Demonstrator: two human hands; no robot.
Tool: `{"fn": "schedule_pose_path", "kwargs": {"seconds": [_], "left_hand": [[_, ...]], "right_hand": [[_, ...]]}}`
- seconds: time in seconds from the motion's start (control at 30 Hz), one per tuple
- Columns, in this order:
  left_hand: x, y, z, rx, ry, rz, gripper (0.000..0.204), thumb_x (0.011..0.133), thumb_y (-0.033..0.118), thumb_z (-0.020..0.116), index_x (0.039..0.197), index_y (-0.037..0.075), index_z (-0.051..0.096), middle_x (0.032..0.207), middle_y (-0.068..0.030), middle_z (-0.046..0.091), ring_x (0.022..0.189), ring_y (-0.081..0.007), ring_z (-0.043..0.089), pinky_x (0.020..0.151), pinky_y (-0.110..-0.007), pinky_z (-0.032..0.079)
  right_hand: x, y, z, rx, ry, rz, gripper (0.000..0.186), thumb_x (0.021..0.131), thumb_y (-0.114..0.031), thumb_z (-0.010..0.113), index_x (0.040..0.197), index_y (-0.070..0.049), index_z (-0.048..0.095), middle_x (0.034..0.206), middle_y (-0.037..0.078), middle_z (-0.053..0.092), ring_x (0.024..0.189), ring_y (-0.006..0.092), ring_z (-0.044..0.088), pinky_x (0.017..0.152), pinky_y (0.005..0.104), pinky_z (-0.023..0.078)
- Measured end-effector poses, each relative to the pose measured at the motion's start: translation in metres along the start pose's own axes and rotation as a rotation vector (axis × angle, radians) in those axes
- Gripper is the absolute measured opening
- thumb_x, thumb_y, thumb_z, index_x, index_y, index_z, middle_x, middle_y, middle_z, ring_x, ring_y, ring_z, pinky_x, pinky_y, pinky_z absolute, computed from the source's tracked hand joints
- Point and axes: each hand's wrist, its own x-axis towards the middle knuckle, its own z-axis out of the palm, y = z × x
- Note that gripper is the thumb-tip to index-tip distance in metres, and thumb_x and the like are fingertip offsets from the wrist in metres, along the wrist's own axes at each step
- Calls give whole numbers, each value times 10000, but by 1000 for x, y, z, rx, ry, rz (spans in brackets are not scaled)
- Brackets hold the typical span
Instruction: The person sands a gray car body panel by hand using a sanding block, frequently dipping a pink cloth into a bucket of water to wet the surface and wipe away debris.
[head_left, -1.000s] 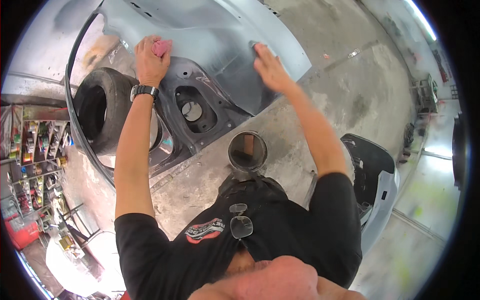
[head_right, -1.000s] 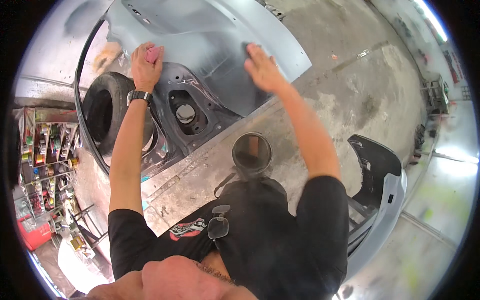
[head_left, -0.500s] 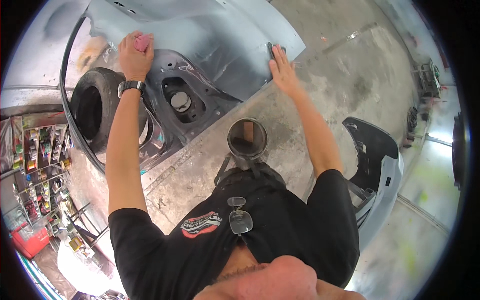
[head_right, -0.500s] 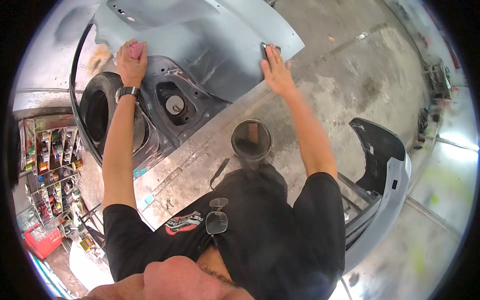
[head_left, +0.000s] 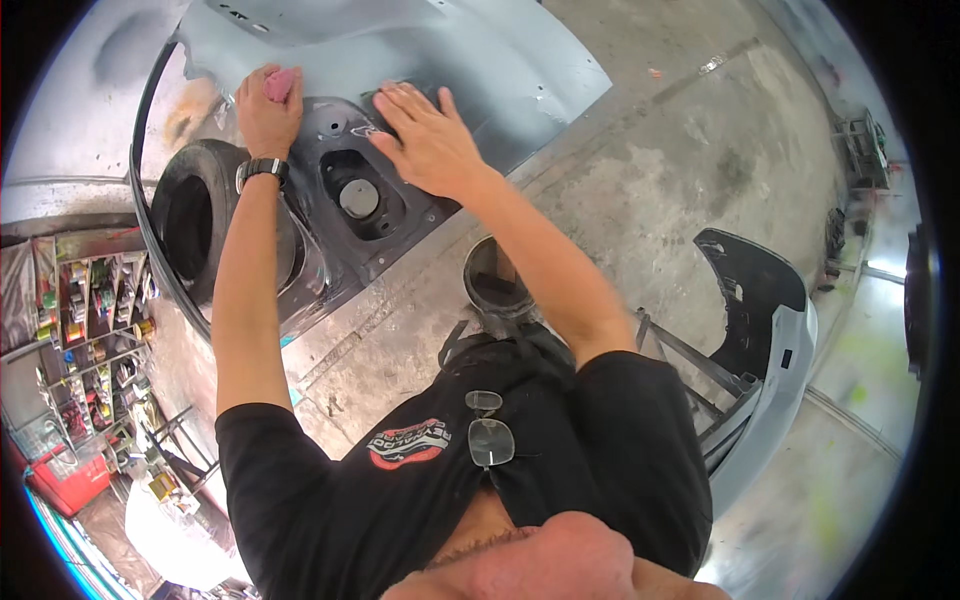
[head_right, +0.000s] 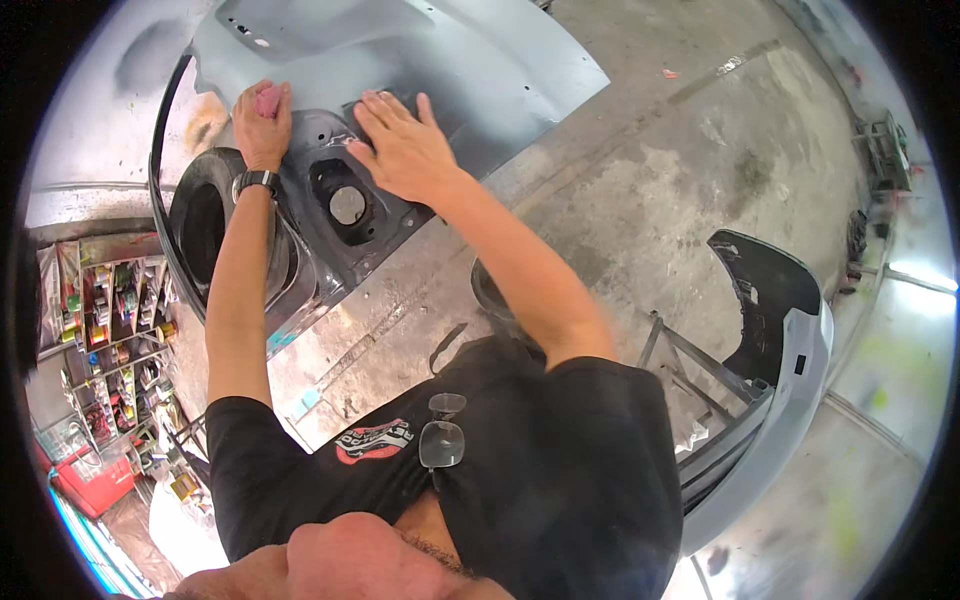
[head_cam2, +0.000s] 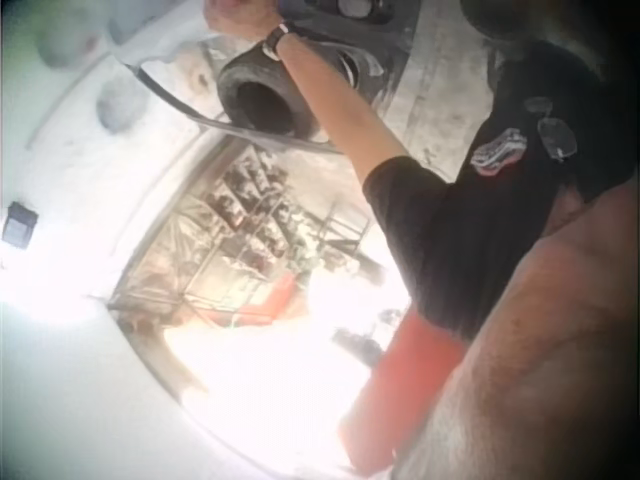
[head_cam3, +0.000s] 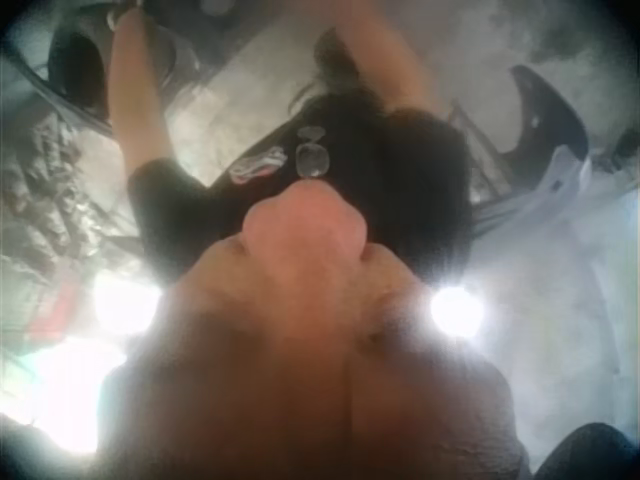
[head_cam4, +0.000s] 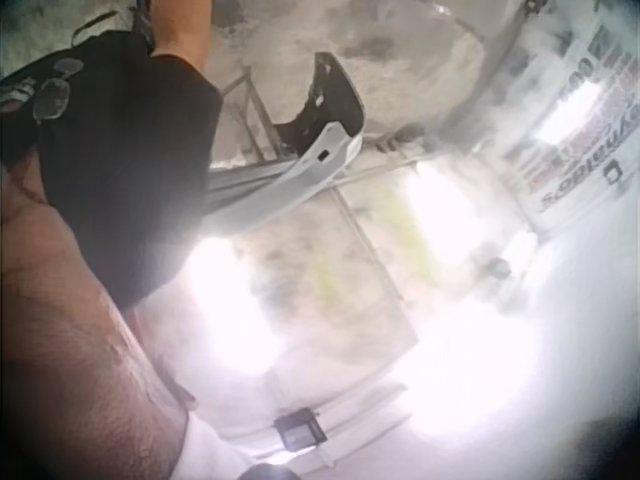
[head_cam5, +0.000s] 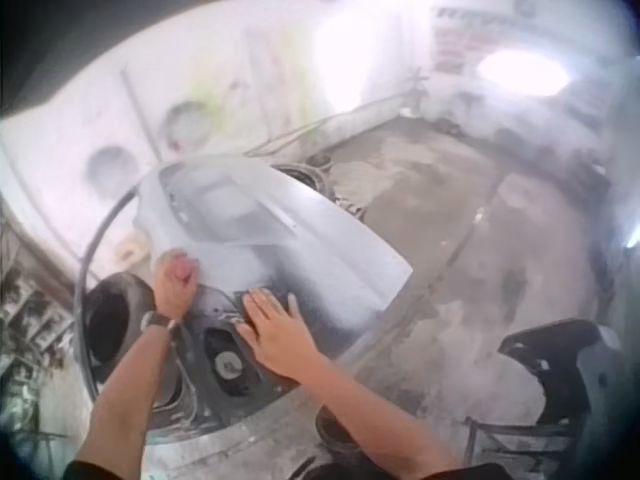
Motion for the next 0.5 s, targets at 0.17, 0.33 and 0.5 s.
{"fn": "schedule_pose_path", "kwargs": {"seconds": [0.17,0.33,0.5], "left_hand": [[-6,-5,-6,7,11,19,348,871,333,787,1058,61,675,1038,-130,699,1023,-365,628,939,-461,483],[-1,5,-2,27,24,46,354,861,338,794,1058,67,678,1024,-128,693,1014,-361,624,919,-459,486],[-3,-5,0,6,1,-37,373,848,346,800,1064,67,679,1033,-122,694,1026,-369,620,928,-461,492]], "right_hand": [[-78,-7,-38,-87,-88,-4,544,1008,-374,600,1433,-39,535,1559,131,486,1433,304,460,1149,621,308],[-69,-15,-37,-82,-42,27,569,991,-376,621,1432,-27,533,1570,150,472,1433,329,458,1131,610,334],[-16,-11,-6,-67,-16,-7,574,972,-348,653,1429,-23,534,1585,149,456,1436,326,457,1109,611,355]]}}
